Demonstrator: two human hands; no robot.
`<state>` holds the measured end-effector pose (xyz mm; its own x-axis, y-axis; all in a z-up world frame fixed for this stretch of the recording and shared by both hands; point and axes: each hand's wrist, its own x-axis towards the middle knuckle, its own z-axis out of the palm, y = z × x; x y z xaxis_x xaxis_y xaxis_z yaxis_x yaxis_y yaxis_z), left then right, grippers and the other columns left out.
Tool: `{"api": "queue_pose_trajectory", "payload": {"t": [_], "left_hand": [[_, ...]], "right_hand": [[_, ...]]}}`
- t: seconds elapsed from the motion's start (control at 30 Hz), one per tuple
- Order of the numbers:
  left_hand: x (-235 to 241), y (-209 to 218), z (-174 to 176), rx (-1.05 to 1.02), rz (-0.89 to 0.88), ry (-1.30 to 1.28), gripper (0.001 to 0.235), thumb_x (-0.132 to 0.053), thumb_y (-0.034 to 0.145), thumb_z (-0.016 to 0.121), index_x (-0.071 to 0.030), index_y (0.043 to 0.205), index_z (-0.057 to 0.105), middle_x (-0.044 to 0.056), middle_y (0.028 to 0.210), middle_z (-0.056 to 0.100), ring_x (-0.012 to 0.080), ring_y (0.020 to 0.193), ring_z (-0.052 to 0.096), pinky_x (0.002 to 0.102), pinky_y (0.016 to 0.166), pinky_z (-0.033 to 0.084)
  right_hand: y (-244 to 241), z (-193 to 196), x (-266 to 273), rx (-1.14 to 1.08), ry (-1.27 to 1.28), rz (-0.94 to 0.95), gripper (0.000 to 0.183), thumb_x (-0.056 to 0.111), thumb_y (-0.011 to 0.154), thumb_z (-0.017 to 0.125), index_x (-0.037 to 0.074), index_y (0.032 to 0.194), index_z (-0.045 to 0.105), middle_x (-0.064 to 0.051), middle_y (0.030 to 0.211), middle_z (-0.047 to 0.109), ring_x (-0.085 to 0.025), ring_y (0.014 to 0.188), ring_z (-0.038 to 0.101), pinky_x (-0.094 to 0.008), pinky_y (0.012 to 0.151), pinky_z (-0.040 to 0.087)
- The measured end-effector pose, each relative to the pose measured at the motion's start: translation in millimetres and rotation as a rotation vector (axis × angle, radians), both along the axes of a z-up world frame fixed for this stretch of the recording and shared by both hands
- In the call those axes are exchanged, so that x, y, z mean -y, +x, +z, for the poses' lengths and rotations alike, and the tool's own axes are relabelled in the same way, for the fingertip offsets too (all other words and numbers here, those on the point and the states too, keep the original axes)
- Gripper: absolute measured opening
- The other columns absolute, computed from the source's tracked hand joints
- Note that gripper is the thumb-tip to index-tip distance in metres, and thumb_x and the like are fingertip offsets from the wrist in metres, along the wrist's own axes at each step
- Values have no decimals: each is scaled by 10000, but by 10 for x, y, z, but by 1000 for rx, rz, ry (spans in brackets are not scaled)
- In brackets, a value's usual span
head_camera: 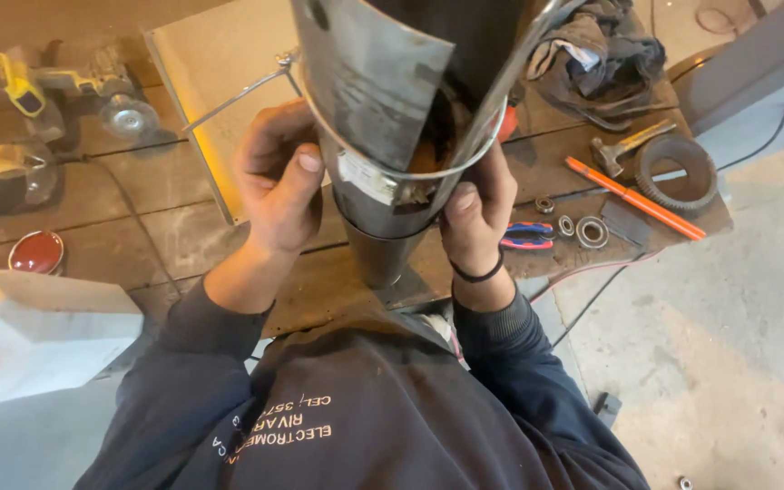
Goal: The recorder assembles a submersible pump by sliding a metal sleeve over the motor, securing it with wire using pliers, and then placing the assembly into a hydraulic press.
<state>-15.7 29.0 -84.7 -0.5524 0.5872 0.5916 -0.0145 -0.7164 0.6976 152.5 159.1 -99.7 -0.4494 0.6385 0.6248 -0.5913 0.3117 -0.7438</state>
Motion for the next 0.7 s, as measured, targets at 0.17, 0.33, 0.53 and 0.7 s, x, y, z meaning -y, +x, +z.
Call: {"api": "queue_pose_trajectory", "payload": {"t": [0.17, 0.33, 0.53, 0.7], "left_hand": [[-127, 121, -128, 106, 35, 67, 439, -312, 1068, 770, 4, 1280, 551, 114, 1280, 639, 181, 1198, 580, 333, 1067, 417], [-111, 300, 114, -5, -25, 16, 753, -539, 1028, 700, 0, 1484, 439, 142, 1364, 572, 181, 1224, 524, 332, 1114, 384], [-145, 338, 100, -106, 32, -3, 938, -639, 937, 743, -12, 1522, 366, 126, 1416, 506, 195, 1347, 494, 351, 1188, 360], [-197, 285, -57, -92, 31, 8, 828, -590, 917, 798, -11, 1391, 442, 133, 1340, 557, 196, 1211, 535, 357, 1098, 402]], "right_hand": [[-148, -270, -309, -90, -172, 298, 1027, 633, 937, 734, -39, 1608, 341, -139, 1535, 485, -262, 1417, 493, -420, 1222, 394], [-215, -262, -397, -82, -159, 396, 1163, 716, 848, 749, 10, 1635, 266, -117, 1659, 393, -261, 1497, 420, -434, 1280, 347], [-188, -239, -403, -23, -145, 379, 1227, 794, 781, 742, -1, 1613, 317, -120, 1585, 454, -275, 1457, 476, -440, 1236, 385], [-217, -331, -454, -42, -155, 351, 1205, 812, 771, 730, 3, 1582, 358, -114, 1551, 514, -279, 1422, 538, -459, 1243, 432]]}}
